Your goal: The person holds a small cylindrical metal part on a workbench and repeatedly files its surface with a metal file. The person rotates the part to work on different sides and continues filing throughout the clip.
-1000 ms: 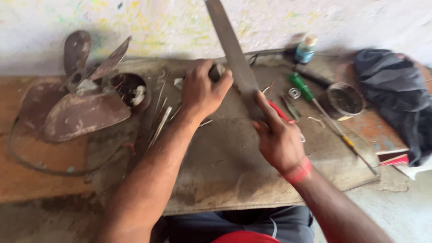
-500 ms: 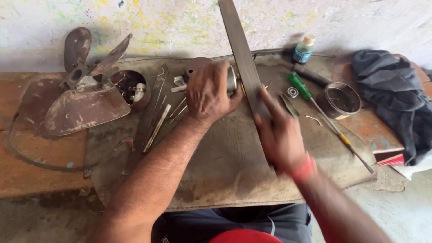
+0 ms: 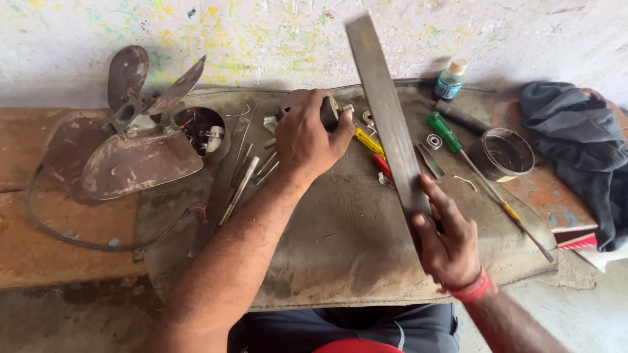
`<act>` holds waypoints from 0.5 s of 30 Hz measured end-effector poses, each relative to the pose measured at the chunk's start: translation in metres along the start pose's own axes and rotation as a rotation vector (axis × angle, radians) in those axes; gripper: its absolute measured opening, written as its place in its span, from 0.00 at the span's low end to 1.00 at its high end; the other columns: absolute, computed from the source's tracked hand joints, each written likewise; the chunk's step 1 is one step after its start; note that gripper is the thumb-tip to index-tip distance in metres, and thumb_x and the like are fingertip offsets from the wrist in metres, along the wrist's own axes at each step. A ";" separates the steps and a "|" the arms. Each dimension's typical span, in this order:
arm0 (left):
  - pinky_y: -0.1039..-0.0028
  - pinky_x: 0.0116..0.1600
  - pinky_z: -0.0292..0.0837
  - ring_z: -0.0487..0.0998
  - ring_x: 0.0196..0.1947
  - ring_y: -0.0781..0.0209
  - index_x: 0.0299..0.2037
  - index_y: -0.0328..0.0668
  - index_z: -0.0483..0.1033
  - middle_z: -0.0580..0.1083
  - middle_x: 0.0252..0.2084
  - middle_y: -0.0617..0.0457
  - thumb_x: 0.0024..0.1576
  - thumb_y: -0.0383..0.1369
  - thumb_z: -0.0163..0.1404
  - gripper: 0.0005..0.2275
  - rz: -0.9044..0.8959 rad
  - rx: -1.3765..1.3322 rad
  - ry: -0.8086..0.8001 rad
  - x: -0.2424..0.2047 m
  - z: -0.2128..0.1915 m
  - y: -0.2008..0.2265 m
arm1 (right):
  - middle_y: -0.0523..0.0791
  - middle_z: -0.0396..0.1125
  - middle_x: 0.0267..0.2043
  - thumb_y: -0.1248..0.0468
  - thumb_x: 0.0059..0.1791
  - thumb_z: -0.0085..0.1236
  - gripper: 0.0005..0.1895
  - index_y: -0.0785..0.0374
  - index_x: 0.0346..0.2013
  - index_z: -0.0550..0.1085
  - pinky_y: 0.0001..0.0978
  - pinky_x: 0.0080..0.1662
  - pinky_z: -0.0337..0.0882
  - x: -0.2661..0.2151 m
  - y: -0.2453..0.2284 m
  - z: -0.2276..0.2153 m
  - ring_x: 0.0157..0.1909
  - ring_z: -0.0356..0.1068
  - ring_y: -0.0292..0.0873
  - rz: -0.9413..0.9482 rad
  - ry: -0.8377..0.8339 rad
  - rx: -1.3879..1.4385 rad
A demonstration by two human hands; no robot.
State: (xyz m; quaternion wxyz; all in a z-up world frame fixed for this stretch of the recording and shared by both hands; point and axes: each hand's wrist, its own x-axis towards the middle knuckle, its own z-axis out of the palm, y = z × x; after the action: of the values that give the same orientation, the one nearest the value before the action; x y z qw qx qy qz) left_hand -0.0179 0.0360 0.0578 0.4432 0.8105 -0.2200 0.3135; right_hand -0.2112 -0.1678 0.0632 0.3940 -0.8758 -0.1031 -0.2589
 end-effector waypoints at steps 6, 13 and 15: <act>0.56 0.37 0.76 0.82 0.30 0.47 0.35 0.40 0.76 0.78 0.28 0.47 0.55 0.46 0.56 0.16 -0.215 -0.010 -0.074 0.010 -0.009 -0.007 | 0.42 0.65 0.22 0.74 0.51 0.52 0.30 0.64 0.69 0.66 0.22 0.30 0.62 -0.028 0.020 -0.003 0.25 0.58 0.27 0.237 -0.078 0.055; 0.56 0.41 0.76 0.82 0.34 0.47 0.35 0.39 0.77 0.79 0.32 0.45 0.53 0.46 0.55 0.16 -0.349 -0.039 -0.171 0.014 -0.013 -0.011 | 0.38 0.61 0.17 0.73 0.50 0.53 0.29 0.63 0.68 0.66 0.22 0.28 0.62 -0.044 0.031 -0.002 0.22 0.57 0.27 0.189 -0.114 0.055; 0.55 0.41 0.76 0.82 0.35 0.46 0.35 0.39 0.77 0.80 0.32 0.44 0.52 0.45 0.55 0.16 -0.337 -0.051 -0.181 0.015 -0.012 -0.010 | 0.43 0.61 0.16 0.72 0.49 0.55 0.30 0.61 0.68 0.67 0.26 0.28 0.63 -0.044 0.025 -0.003 0.21 0.58 0.32 0.216 -0.141 -0.039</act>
State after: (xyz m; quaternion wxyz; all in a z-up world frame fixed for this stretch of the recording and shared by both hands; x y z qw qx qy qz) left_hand -0.0045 0.0505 0.0677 0.4882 0.8492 -0.1280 0.1553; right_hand -0.2395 -0.1862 0.0257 0.3942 -0.9054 -0.0307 -0.1548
